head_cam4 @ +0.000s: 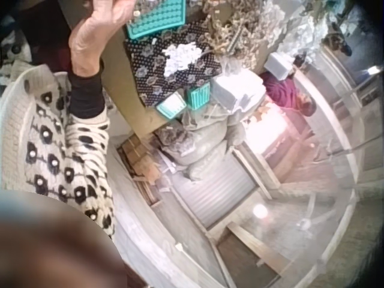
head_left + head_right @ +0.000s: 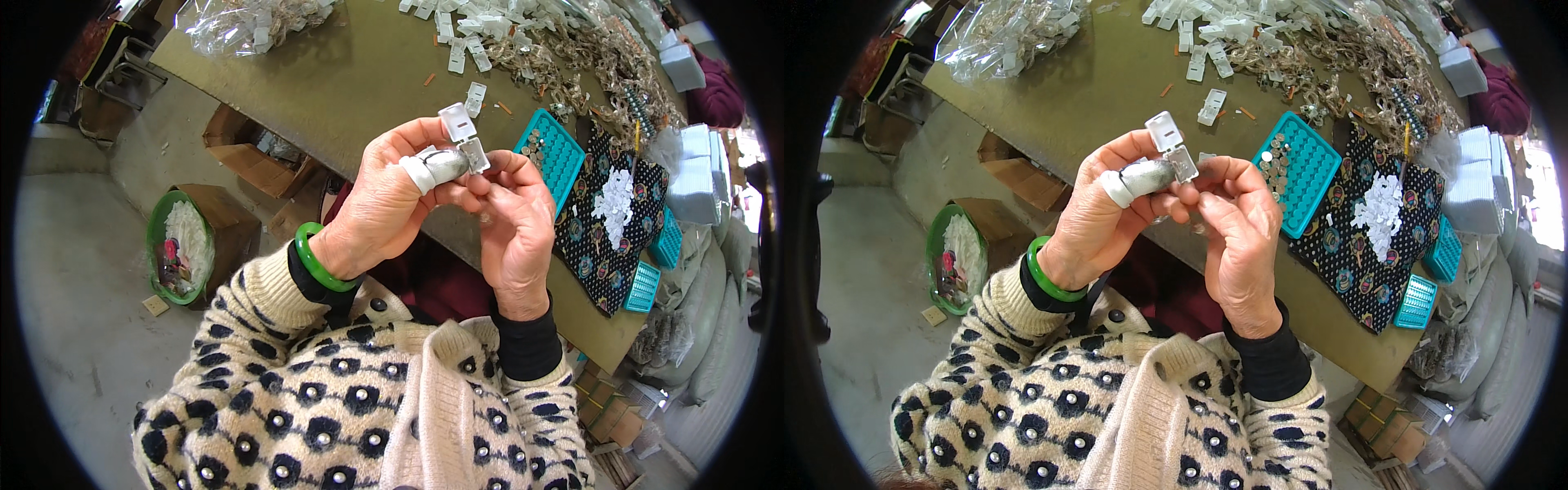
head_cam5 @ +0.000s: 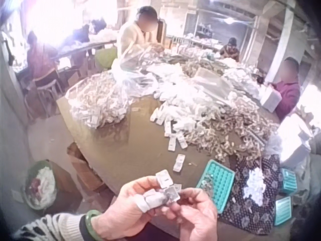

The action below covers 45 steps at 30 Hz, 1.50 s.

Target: The person repeatedly picks small white plastic housings and metal pins from a table, inserts the pins into the housings, and places the assembled units on the table. The person also handles small orange cylindrical pieces and a blue tray of metal discs during the process.

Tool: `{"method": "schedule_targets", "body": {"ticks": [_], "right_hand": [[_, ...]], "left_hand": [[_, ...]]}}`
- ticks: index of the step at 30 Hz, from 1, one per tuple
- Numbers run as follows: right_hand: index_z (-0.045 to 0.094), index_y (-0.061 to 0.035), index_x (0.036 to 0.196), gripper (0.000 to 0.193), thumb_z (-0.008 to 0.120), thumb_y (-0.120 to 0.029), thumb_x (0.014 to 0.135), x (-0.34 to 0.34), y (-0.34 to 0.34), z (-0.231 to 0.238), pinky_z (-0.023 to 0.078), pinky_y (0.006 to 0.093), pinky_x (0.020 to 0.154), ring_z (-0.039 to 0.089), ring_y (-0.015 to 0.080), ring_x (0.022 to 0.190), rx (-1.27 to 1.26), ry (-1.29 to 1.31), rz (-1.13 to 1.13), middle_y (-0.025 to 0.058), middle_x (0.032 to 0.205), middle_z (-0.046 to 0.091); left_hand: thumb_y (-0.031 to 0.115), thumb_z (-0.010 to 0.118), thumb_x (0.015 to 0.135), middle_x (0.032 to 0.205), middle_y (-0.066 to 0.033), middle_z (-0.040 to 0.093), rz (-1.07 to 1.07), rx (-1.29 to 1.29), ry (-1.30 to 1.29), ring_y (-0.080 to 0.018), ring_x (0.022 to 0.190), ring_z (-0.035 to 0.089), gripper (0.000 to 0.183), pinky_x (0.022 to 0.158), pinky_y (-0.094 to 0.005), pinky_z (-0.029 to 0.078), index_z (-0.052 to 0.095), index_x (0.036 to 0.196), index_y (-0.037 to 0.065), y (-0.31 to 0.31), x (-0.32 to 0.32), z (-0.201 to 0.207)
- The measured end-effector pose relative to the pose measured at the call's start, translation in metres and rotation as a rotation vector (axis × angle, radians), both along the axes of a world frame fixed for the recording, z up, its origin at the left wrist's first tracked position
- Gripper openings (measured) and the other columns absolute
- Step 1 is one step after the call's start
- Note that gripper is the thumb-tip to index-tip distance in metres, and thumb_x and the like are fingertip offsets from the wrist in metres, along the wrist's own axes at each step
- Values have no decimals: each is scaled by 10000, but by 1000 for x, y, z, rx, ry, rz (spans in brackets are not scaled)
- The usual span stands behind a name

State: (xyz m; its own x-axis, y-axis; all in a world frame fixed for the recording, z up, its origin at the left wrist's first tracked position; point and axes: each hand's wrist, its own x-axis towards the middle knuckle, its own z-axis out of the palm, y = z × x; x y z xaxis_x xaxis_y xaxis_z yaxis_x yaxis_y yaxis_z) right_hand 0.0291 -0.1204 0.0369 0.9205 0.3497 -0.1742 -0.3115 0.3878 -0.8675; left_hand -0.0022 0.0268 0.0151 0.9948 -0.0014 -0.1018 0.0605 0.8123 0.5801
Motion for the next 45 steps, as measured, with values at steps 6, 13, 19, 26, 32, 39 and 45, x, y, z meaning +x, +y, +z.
{"method": "schedule_targets", "body": {"ticks": [6, 13, 19, 26, 32, 39, 45], "right_hand": [[546, 30, 1025, 152, 551, -15, 880, -1, 1, 3, 493, 244, 738, 601, 112, 810, -99, -64, -17, 79, 935, 615], [557, 7, 932, 213, 431, 88, 781, -3, 2, -1, 476, 224, 629, 546, 76, 713, -122, -45, -84, 48, 878, 595], [582, 11, 1037, 136, 568, -5, 902, 12, -24, -3, 487, 229, 675, 586, 86, 766, -325, -356, 13, 33, 904, 620], [649, -23, 900, 48, 639, -59, 868, 86, -50, -31, 490, 388, 667, 610, 298, 766, -1395, -1210, -362, 109, 839, 599], [660, -22, 882, 44, 651, -30, 840, 92, -63, -39, 495, 395, 713, 605, 300, 806, -1430, -1189, -163, 112, 847, 591], [565, -1, 862, 103, 659, 5, 819, 94, -73, -25, 484, 397, 697, 598, 317, 786, -1382, -1078, -2, 129, 841, 586], [629, 8, 904, 55, 639, -6, 852, 95, -64, -19, 497, 371, 646, 621, 287, 715, -1246, -982, -106, 133, 838, 616]], "left_hand": [[25, 639, 892, 1015, -115, 647, 102, 327, -65, -187, 840, 672, 231, 731, -324, 597, 597, 1111, -37, -13, -7, 2], [-13, 724, 784, 798, -33, 560, 368, 1068, -362, -98, 679, 527, 211, 604, -251, 442, 672, 989, 2, -24, -9, 1], [8, 659, 877, 1023, -118, 664, 46, 331, -66, -218, 810, 685, 250, 743, -355, 602, 611, 1121, -18, -16, -9, -1], [85, 658, 894, 936, -93, 645, -143, 93, 149, -169, 758, 661, 254, 691, -366, 607, 584, 1116, -15, -3, -8, 0], [28, 607, 889, 833, -34, 571, -106, 147, 201, -79, 632, 496, 133, 472, -239, 403, 558, 1013, 26, 0, 1, 4], [-14, 601, 876, 826, -10, 568, -140, 141, 168, -67, 632, 482, 120, 461, -229, 377, 559, 978, 33, -4, 9, 2], [-19, 623, 866, 856, -28, 605, -180, 119, 225, -82, 645, 547, 121, 490, -237, 442, 594, 979, 15, 0, 11, -2]]}}
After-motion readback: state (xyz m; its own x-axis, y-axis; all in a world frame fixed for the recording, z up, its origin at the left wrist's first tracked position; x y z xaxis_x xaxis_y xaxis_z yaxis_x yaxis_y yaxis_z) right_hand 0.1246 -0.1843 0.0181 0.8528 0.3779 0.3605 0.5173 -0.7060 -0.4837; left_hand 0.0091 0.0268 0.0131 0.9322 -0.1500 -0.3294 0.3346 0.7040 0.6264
